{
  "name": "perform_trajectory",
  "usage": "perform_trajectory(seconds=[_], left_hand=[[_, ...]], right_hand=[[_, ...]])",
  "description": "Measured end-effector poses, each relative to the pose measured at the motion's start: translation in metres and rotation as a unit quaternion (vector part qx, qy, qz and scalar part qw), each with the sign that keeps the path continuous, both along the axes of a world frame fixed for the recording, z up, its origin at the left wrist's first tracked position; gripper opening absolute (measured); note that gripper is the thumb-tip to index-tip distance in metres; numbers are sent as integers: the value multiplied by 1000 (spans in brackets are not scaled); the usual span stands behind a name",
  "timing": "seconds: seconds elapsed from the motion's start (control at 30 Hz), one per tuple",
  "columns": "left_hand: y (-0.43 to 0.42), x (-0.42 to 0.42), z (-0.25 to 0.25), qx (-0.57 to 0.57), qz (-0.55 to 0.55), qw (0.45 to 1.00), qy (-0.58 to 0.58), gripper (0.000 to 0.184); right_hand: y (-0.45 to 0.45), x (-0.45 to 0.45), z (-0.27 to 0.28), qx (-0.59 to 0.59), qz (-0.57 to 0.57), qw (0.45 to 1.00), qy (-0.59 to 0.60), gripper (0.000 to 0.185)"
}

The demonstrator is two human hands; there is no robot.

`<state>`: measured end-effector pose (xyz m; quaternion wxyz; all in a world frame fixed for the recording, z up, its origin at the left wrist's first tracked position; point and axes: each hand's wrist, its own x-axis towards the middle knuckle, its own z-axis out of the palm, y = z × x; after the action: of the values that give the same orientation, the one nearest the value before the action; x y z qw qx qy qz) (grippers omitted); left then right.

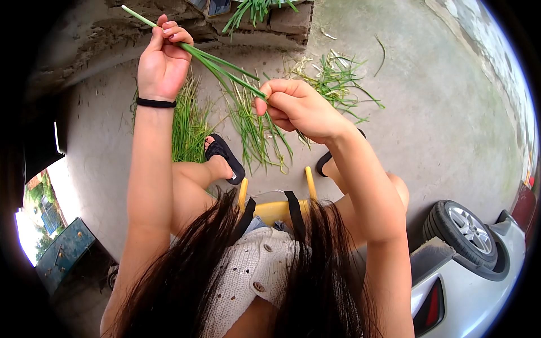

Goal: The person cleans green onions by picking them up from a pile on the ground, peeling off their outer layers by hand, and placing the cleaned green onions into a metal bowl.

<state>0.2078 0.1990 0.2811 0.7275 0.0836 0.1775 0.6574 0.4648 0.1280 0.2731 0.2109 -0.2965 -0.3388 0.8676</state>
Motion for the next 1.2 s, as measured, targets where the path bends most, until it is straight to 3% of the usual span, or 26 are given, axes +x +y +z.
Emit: perform_trajectory(seconds=[0.23, 0.37, 0.4, 0.7, 0.8, 0.9, 1.1, 1.2], left_hand=[[-1, -1, 7, -20, 40, 999, 4, 23], [0, -6, 4, -21, 36, 999, -1, 24], [0, -6, 5, -22, 35, 999, -4, 24], [-1, -5, 6, -19, 34, 999, -8, 25], [-2, -5, 7, -22, 39, 999, -8, 24], [-2, -6, 7, -20, 50, 999, 2, 24], [-5, 4, 6, -45, 56, 997, -1, 23], [-4, 7, 3, -57, 51, 997, -19, 23]], right_hand=[[-2, -5, 6, -46, -63, 997, 15, 30], [2, 2, 3, -46, -99, 994, -23, 26], [5, 3, 5, -22, -88, 994, -60, 24], [8, 8, 6, -14, -41, 998, -37, 16], [6, 6, 5, 59, -95, 989, -101, 19], [10, 12, 4, 52, -96, 990, -90, 25], [6, -2, 13, 136, -49, 968, -204, 31], [2, -7, 6, 104, -20, 982, -155, 31]])
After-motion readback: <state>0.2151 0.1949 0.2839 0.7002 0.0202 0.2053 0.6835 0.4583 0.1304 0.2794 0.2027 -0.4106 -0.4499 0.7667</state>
